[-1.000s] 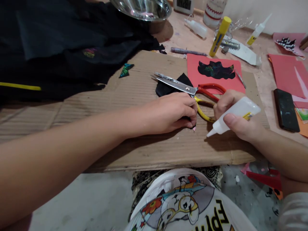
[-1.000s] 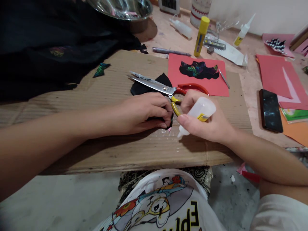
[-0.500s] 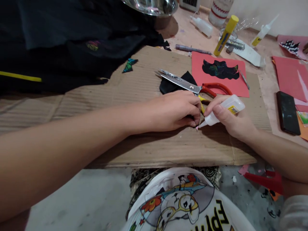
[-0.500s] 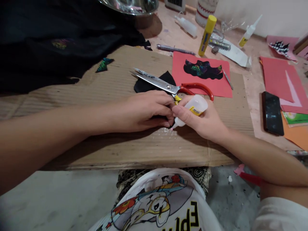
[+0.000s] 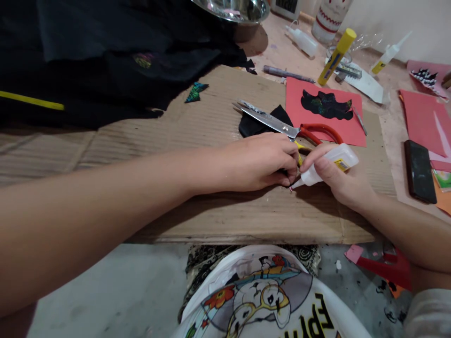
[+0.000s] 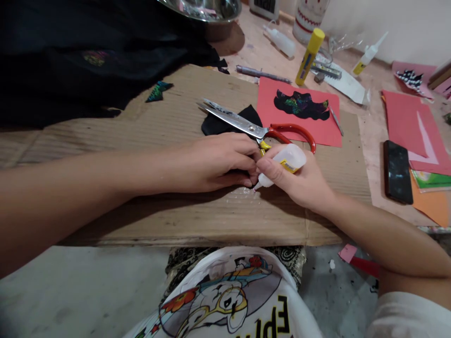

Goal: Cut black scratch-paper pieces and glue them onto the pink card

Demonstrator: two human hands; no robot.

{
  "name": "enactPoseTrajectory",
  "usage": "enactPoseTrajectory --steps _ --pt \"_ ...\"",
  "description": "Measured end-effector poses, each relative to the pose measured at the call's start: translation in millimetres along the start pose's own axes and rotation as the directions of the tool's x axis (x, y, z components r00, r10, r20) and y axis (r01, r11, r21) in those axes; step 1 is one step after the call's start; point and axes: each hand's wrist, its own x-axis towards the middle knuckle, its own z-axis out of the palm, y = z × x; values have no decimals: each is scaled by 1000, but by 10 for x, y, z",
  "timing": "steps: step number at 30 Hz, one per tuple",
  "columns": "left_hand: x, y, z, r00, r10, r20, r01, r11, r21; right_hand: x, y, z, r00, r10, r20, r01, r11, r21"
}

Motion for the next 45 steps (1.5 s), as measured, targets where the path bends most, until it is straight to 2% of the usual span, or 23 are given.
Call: enactPoseTrajectory --steps 45 --pt "9 -5 4 1000 4 -2 -4 1000 22 -4 32 5 1000 7 9 -7 1000 5"
